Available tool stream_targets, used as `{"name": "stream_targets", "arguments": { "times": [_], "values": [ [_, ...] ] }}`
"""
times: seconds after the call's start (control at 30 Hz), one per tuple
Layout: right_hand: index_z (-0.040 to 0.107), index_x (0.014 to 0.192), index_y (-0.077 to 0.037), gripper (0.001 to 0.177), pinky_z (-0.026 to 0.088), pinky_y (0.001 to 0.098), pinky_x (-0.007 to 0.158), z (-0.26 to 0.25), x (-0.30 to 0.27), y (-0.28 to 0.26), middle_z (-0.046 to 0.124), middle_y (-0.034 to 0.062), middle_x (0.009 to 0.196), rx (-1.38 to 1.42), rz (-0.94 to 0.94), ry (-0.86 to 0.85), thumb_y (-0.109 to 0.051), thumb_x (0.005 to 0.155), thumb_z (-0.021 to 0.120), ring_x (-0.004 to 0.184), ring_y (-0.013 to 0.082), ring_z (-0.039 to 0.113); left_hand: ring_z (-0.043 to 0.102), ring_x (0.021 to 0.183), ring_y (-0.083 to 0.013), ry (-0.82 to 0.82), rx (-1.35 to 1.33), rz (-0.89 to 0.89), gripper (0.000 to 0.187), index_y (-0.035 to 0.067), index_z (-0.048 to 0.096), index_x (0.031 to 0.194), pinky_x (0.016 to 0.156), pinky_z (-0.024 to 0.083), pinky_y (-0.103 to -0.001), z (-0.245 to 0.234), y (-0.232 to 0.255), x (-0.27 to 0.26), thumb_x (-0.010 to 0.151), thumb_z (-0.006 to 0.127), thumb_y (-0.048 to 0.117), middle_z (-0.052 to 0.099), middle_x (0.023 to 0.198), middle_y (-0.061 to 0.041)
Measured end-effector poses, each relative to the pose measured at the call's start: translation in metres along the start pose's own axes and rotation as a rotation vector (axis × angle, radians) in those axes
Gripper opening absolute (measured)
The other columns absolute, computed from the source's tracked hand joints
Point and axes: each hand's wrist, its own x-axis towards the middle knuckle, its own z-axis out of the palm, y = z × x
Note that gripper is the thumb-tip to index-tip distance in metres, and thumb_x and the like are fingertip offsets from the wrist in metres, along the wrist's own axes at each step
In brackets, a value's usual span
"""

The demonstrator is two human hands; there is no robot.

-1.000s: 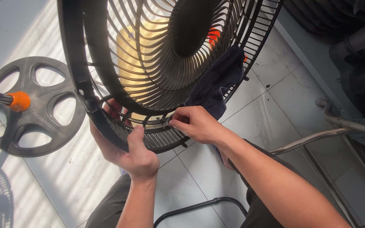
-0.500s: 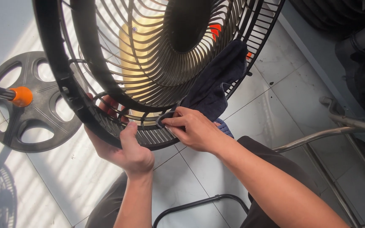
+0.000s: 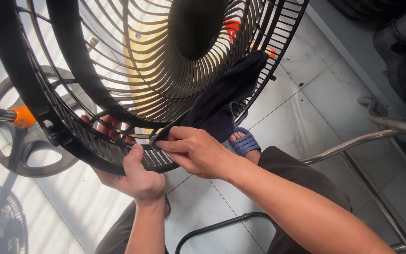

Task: Cleaning the front grill of a disassembled electric fan using a blue cloth to wipe the slats.

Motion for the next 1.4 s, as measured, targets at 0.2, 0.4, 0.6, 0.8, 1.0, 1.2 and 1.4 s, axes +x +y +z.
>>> {"name": "stream_targets", "arguments": {
  "times": [0.2,0.4,0.6,0.8,1.0,1.2,1.4],
  "values": [
    [0.078,0.116,-0.019,0.027,0.039,0.0408,0.047,-0.015,-0.007,0.013,0.047,0.0004,0.076,-0.242,0.126,-0.163,-0.012,0.094,0.063,0.065,0.0226,0.055,0.054,0.137,-0.0387,0.064,0.033,0.022,0.079,-0.006,0.036,0.153,0.111,0.054,-0.045,0.003,0.001,0.006,0.075,0.046,-0.007,0.044,0.155,-0.021],
    [0.069,0.114,-0.010,0.022,0.040,0.0385,0.053,-0.018,-0.001,-0.007,0.047,0.0039,0.084,-0.111,-0.058,-0.062,-0.002,0.096,0.060,0.068,0.0239,0.051,0.057,0.131,-0.0418,0.013,0.005,0.004,0.082,-0.007,0.031,0.154,0.110,0.056,-0.049,0.004,-0.002,0.004,0.074,0.049,-0.003,0.051,0.141,-0.028],
    [0.073,0.106,-0.009,0.025,0.042,0.0365,0.055,-0.041,-0.001,-0.018,0.048,0.0029,0.081,-0.036,-0.118,-0.169,0.001,0.087,0.061,0.065,0.0223,0.051,0.058,0.132,-0.0370,0.073,0.050,0.005,0.076,-0.005,0.039,0.151,0.110,0.054,-0.045,0.005,-0.001,0.007,0.076,0.047,-0.005,0.051,0.145,-0.023],
    [0.076,0.104,-0.013,0.017,0.051,0.0324,0.077,-0.038,0.012,-0.013,0.064,0.0034,0.095,0.153,0.105,-0.158,-0.018,0.097,0.062,0.089,0.0193,0.066,0.055,0.139,-0.0389,0.008,0.070,0.045,0.077,-0.008,0.036,0.152,0.114,0.054,-0.045,0.007,-0.001,0.003,0.076,0.050,-0.003,0.045,0.155,-0.021],
    [0.064,0.102,-0.013,0.017,0.051,0.0284,0.070,-0.036,0.027,-0.010,0.069,-0.0004,0.102,0.238,0.352,-0.263,-0.024,0.089,0.064,0.081,0.0147,0.059,0.053,0.136,-0.0406,-0.057,0.074,0.046,0.079,-0.006,0.032,0.153,0.113,0.054,-0.050,0.008,0.002,-0.002,0.076,0.047,-0.004,0.041,0.156,-0.024],
    [0.067,0.094,-0.014,0.011,0.048,0.0280,0.066,-0.026,0.028,-0.011,0.067,-0.0020,0.091,0.162,0.252,-0.136,-0.016,0.084,0.064,0.077,0.0133,0.062,0.053,0.134,-0.0401,-0.069,0.074,0.041,0.080,-0.007,0.031,0.153,0.111,0.056,-0.051,0.009,0.003,-0.001,0.075,0.047,-0.004,0.044,0.151,-0.027],
    [0.065,0.078,-0.013,0.004,0.044,0.0260,0.067,-0.031,0.029,-0.015,0.063,-0.0065,0.075,0.297,0.317,-0.097,-0.009,0.077,0.064,0.072,0.0103,0.052,0.053,0.140,-0.0400,-0.029,0.056,0.054,0.077,-0.007,0.037,0.151,0.120,0.051,-0.049,0.009,0.000,0.001,0.075,0.049,-0.003,0.045,0.152,-0.020]
  ]
}}
